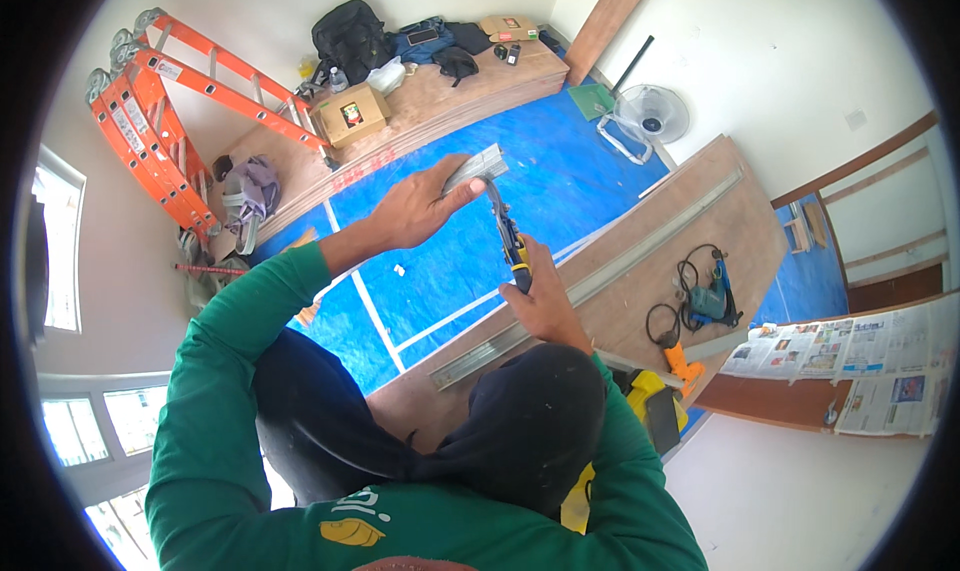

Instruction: The person cuts a long metal strip into shorter pieces using tin snips while sitting on the floor. They repeatedly measure the strip against the ceiling, cut it, and place the pieces on the floor.

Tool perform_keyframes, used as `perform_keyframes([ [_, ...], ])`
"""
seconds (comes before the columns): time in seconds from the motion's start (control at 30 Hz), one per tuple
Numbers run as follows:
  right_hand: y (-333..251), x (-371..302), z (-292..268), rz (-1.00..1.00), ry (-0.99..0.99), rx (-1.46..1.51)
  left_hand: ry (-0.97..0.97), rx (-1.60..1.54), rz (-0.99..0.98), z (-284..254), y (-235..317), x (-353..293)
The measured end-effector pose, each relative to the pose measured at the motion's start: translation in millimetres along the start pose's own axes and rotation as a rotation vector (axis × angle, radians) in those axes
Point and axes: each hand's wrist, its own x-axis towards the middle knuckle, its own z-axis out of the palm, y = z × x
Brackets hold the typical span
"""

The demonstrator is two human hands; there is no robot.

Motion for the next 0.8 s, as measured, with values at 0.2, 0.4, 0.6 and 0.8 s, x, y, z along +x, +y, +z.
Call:
perform_keyframes([
  [0.2,1.7,-0.7,3.3,-0.007,0.030,-0.008,-0.004,0.160,-0.116,-8.6,12.6,3.1],
  [0.4,3.6,-0.4,4.9,-0.020,0.029,-0.019,0.046,0.157,-0.102,-5.9,10.0,4.7],
  [0.6,3.5,0.6,6.1,-0.039,0.040,-0.054,0.080,0.157,-0.067,-6.2,9.3,6.1],
  [0.8,1.9,-5.0,7.1,0.014,0.053,-0.092,0.078,0.232,-0.041,-0.6,11.1,11.7],
])
